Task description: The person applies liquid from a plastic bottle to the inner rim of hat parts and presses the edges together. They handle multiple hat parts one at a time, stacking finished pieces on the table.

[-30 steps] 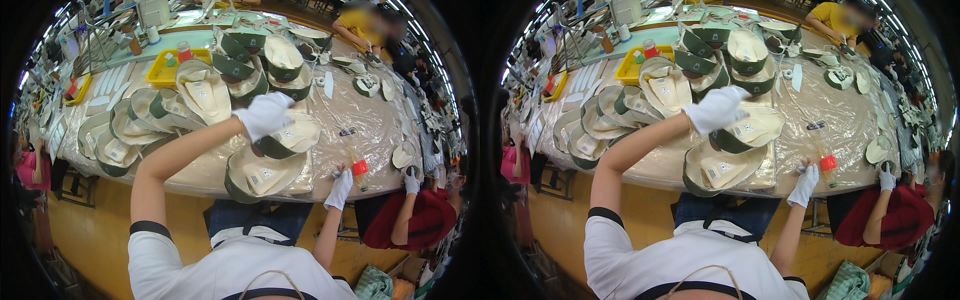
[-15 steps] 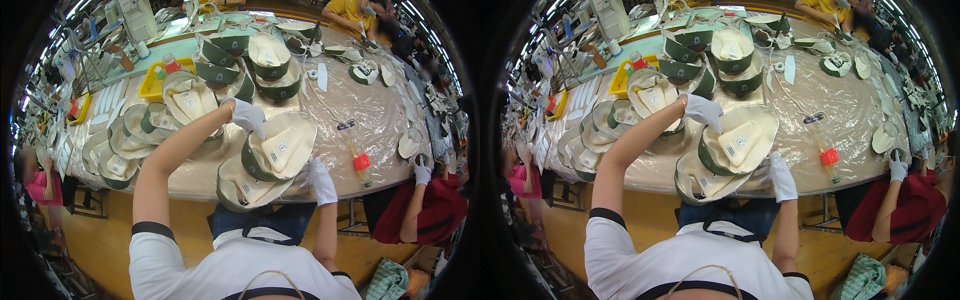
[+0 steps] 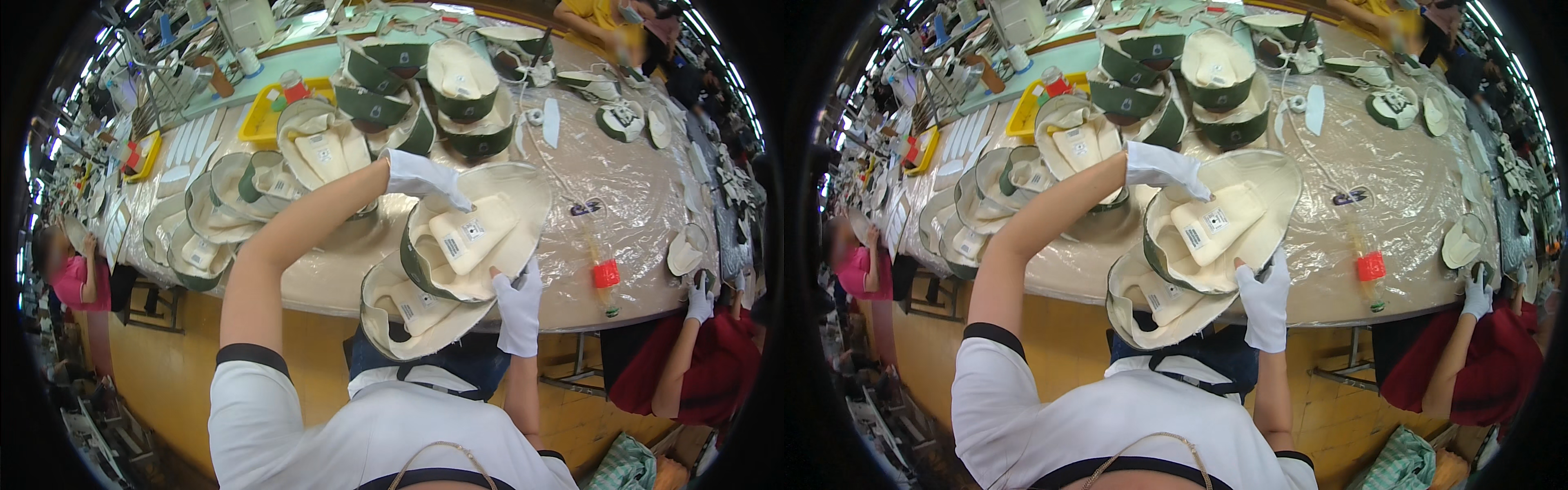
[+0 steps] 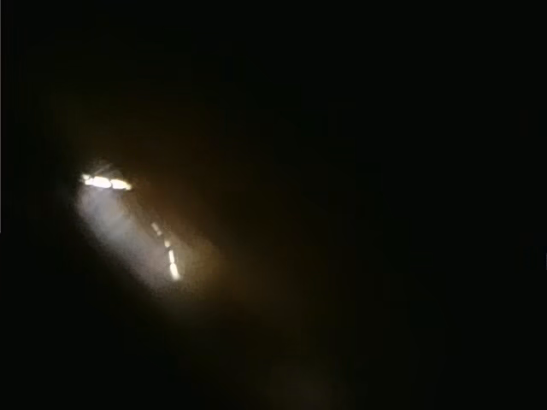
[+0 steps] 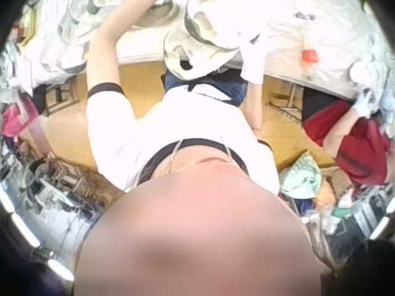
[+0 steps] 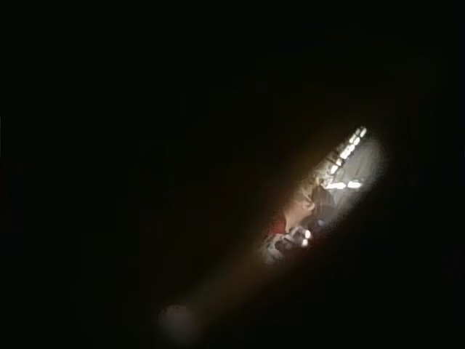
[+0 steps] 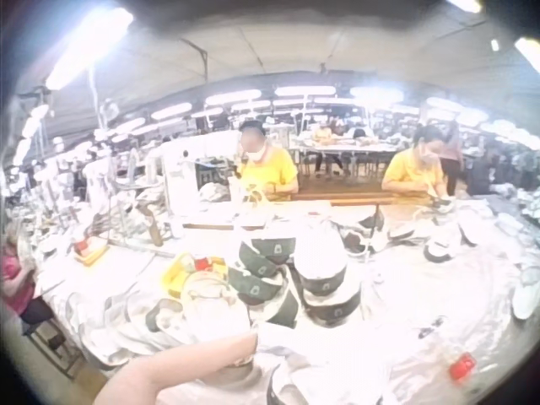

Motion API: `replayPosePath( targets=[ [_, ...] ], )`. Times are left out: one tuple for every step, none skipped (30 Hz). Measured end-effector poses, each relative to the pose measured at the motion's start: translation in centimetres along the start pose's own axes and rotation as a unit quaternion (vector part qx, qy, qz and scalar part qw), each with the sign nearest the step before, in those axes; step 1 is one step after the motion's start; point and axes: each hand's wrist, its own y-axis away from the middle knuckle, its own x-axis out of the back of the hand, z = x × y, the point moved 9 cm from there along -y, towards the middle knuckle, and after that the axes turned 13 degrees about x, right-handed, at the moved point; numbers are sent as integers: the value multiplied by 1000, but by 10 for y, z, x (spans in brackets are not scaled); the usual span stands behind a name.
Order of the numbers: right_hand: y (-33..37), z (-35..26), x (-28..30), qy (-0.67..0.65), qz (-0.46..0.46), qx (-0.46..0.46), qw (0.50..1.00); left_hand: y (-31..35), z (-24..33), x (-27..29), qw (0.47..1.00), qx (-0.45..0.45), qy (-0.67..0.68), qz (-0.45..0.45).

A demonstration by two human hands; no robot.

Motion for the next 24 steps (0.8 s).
replayPosePath(
  targets=[
    [2, -5, -1, 13, 7, -2, 1000, 14, 6, -3, 999, -24, 33, 0],
    [6, -10, -5, 10, 15, 4, 1000, 30, 14, -5, 998, -54, 18, 19],
    [8, -15, -6, 0, 27, 12, 1000, 46, 17, -6, 998, -48, -22, 40],
    [9, -16, -6, -15, 38, 16, 999, 62, 25, -9, 994, -58, -64, 64],
    [10, -16, -7, -9, 38, 12, 999, 83, 32, -2, 981, -79, -50, 169],
    [8, -14, -7, 13, 39, 11, 999, 104, 33, 2, 964, -60, -44, 256],
    [4, -11, -6, 26, 35, 13, 999, 126, 36, 4, 937, -61, -37, 342],
    [1, -9, -4, 27, 33, 20, 999, 147, 39, 6, 903, -62, -30, 425],
    [-4, -5, -3, 31, 30, 18, 999, 156, 44, 2, 891, -77, -27, 446],
    [-9, 1, -1, 80, 16, -5, 997, 152, 51, -11, 906, -83, -102, 403],
    [-14, 7, 2, 115, -1, -24, 993, 147, 55, -25, 913, -89, -175, 358],
    [-19, 11, 4, 149, -21, -41, 988, 144, 59, -39, 906, -118, -241, 327],
    [-24, 13, 6, 176, -18, -45, 983, 143, 66, -53, 886, -169, -284, 326],
    [-27, 15, 10, 216, -35, -61, 974, 139, 62, -59, 886, -171, -296, 314],
    [-28, 17, 14, 257, -51, -84, 961, 133, 58, -63, 886, -170, -309, 302],
    [-29, 19, 17, 310, -53, -111, 943, 127, 50, -66, 886, -159, -329, 285],
    [-29, 16, 21, 326, -61, -119, 936, 123, 44, -65, 879, -149, -340, 297],
    [-35, -10, 20, 440, -21, 4, 898, 123, 42, -65, 873, -170, -336, 311],
    [-35, -40, 12, 547, 28, 132, 826, 122, 39, -65, 869, -178, -338, 316],
    [-31, -59, 3, 605, 44, 206, 768, 120, 36, -65, 865, -187, -339, 320],
    [-28, -70, -9, 602, 36, 264, 753, 120, 34, -64, 852, -195, -346, 340],
    [-30, -73, -16, 566, -3, 273, 778, 121, 33, -65, 839, -204, -355, 359],
    [-32, -76, -23, 528, -40, 280, 801, 124, 33, -67, 821, -225, -358, 384],
    [-35, -70, -40, 486, -132, 263, 823, 125, 31, -68, 812, -226, -361, 400]
  ],
)
